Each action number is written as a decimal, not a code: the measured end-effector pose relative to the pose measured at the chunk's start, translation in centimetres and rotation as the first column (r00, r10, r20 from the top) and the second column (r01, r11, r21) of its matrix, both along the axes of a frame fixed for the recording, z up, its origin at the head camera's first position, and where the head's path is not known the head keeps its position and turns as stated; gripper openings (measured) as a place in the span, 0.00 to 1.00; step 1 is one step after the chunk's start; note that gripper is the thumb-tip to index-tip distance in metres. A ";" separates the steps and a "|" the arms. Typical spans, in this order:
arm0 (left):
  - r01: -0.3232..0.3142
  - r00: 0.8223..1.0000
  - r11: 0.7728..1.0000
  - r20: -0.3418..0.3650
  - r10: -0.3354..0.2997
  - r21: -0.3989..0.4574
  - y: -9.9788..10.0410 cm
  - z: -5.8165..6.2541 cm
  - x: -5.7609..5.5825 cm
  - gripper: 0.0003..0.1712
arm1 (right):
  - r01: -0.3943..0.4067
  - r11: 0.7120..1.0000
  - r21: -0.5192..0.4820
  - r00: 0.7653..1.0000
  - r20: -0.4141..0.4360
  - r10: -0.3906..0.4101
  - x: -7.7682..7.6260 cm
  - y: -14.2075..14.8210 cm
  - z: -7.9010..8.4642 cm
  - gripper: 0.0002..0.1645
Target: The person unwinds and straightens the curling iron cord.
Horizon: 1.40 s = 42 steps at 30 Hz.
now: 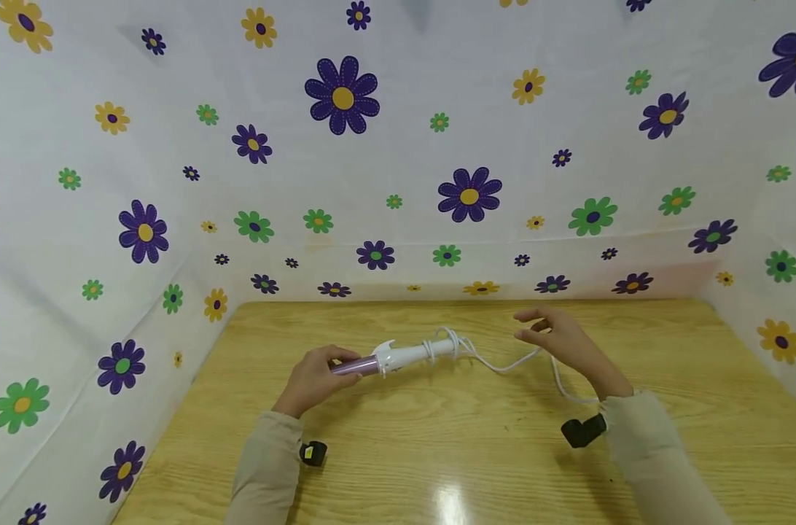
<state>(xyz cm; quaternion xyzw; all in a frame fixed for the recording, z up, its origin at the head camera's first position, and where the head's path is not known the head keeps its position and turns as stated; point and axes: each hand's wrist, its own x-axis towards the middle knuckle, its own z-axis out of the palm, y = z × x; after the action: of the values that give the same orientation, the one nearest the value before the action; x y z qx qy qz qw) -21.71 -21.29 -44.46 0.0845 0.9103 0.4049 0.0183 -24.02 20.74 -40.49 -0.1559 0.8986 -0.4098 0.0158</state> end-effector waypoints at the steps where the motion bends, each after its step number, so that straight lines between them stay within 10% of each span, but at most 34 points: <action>1: -0.001 1.000 1.000 -0.002 0.001 0.001 0.0 0.0 0.0 0.16 | -0.004 1.000 -0.012 1.000 0.002 0.004 -0.1 -0.3 -0.1 0.25; 42: -0.029 1.000 0.998 0.011 0.028 0.063 -1.1 0.4 0.1 0.18 | -0.135 0.976 -0.171 0.967 0.193 0.168 -3.1 -7.0 -6.6 0.24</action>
<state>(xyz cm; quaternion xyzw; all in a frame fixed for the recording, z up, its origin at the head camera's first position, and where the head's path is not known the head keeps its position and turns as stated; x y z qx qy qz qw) -21.58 -22.37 -44.01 0.0701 0.8980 0.4342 0.0144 -27.17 13.77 -47.11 -0.1816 0.8425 -0.4907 0.1282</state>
